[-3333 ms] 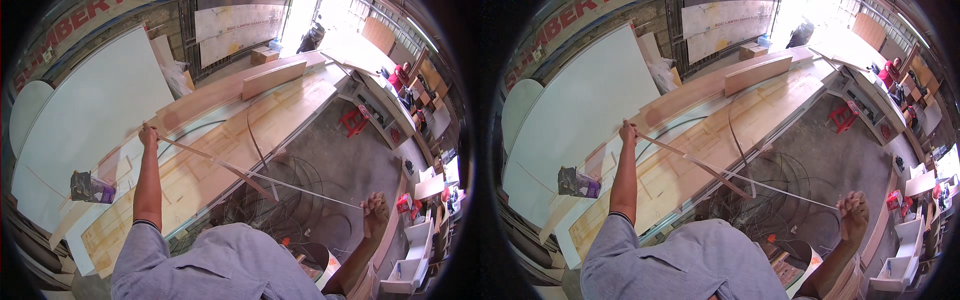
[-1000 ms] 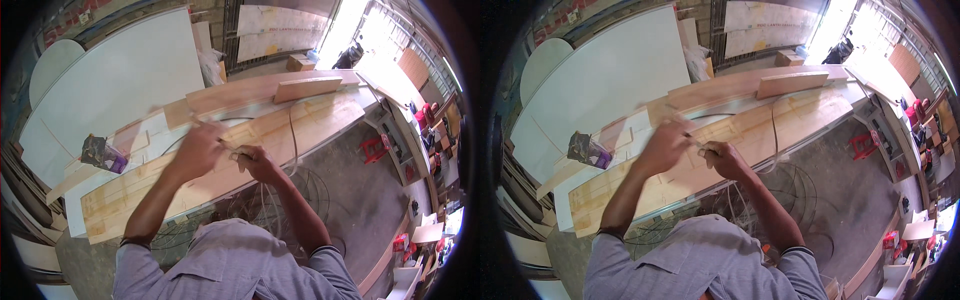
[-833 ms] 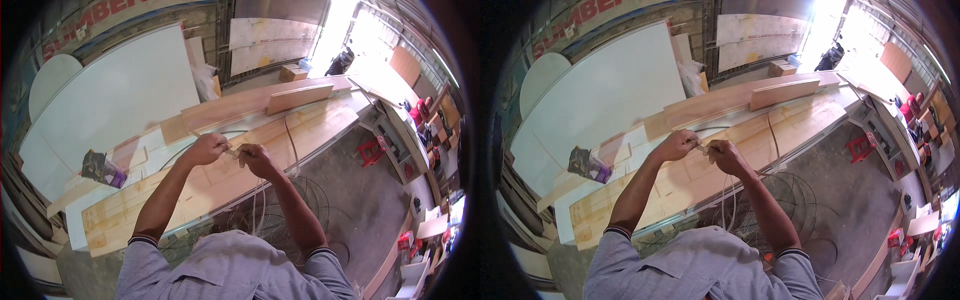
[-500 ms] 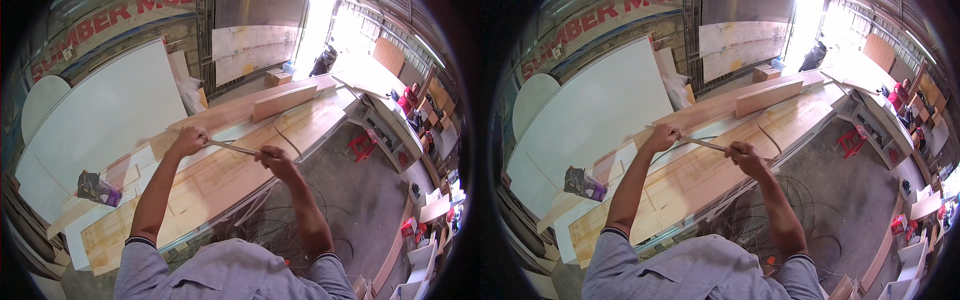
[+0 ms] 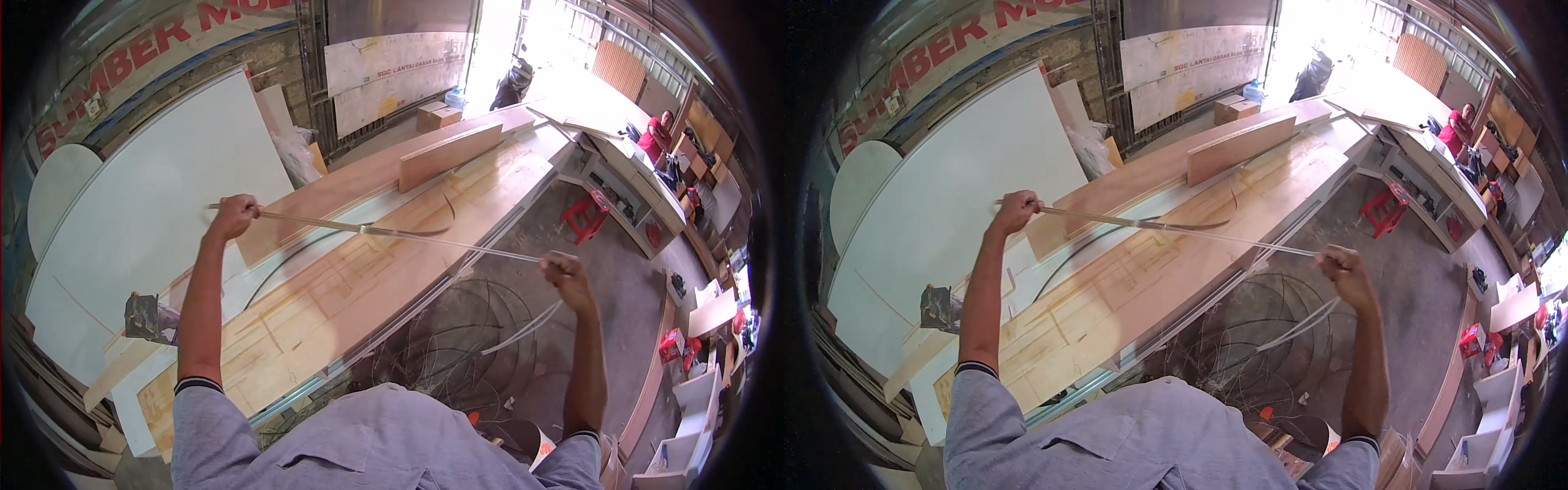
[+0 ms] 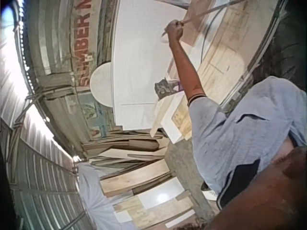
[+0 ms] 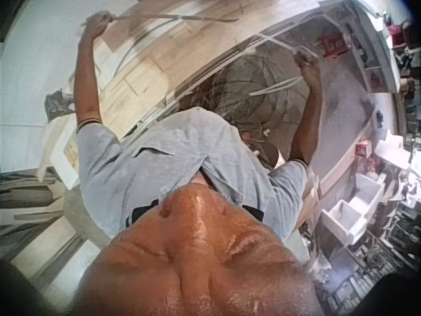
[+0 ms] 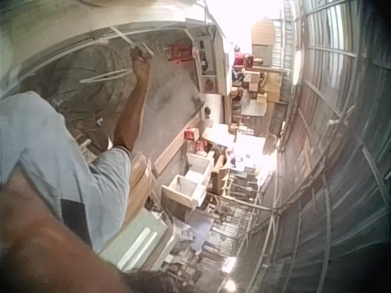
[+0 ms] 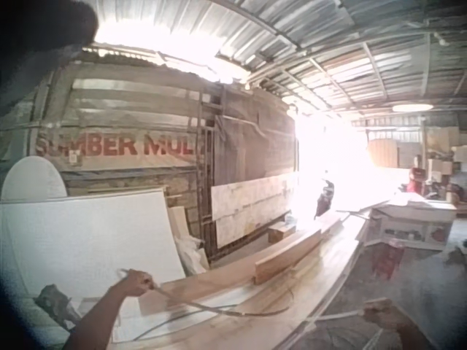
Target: The person peels, aligns, and applies edge banding strips onto the edges of wooden boards by hand.
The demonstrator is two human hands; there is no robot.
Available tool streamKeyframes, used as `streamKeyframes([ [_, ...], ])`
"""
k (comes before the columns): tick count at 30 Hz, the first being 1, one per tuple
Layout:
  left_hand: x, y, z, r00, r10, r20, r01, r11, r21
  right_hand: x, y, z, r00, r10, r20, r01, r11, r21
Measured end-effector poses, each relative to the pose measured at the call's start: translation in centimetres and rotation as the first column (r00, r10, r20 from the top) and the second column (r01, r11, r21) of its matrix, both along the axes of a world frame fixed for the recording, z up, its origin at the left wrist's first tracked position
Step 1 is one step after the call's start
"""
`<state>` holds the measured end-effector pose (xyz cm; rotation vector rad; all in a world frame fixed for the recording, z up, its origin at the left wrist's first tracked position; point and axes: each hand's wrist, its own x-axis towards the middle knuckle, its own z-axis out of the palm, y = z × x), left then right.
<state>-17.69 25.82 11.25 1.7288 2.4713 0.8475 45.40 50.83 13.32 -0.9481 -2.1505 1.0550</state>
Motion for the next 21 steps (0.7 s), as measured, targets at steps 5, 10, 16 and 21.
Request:
streamKeyframes([
  [5,-2.6,-2.6,1.6,0.964,0.155,-0.217,-0.175,0.981,-0.079,8.5,3.2,-0.1,0.985,-0.170,-0.040,0.169,0.985,-0.043],
  [10,-5.7,-4.8,2.4,0.955,0.212,-0.207,-0.228,0.972,-0.056,16.9,6.0,0.8,0.955,-0.296,-0.037,0.296,0.955,-0.004],
  [16,-9.5,-8.2,2.9,0.907,0.335,-0.254,-0.358,0.932,-0.051,25.4,9.7,1.3,0.870,-0.491,0.050,0.475,0.860,0.186],
  [21,-12.1,-10.8,1.9,0.912,0.329,-0.245,-0.347,0.937,-0.034,33.1,13.3,-1.3,0.732,-0.675,0.093,0.559,0.673,0.484],
])
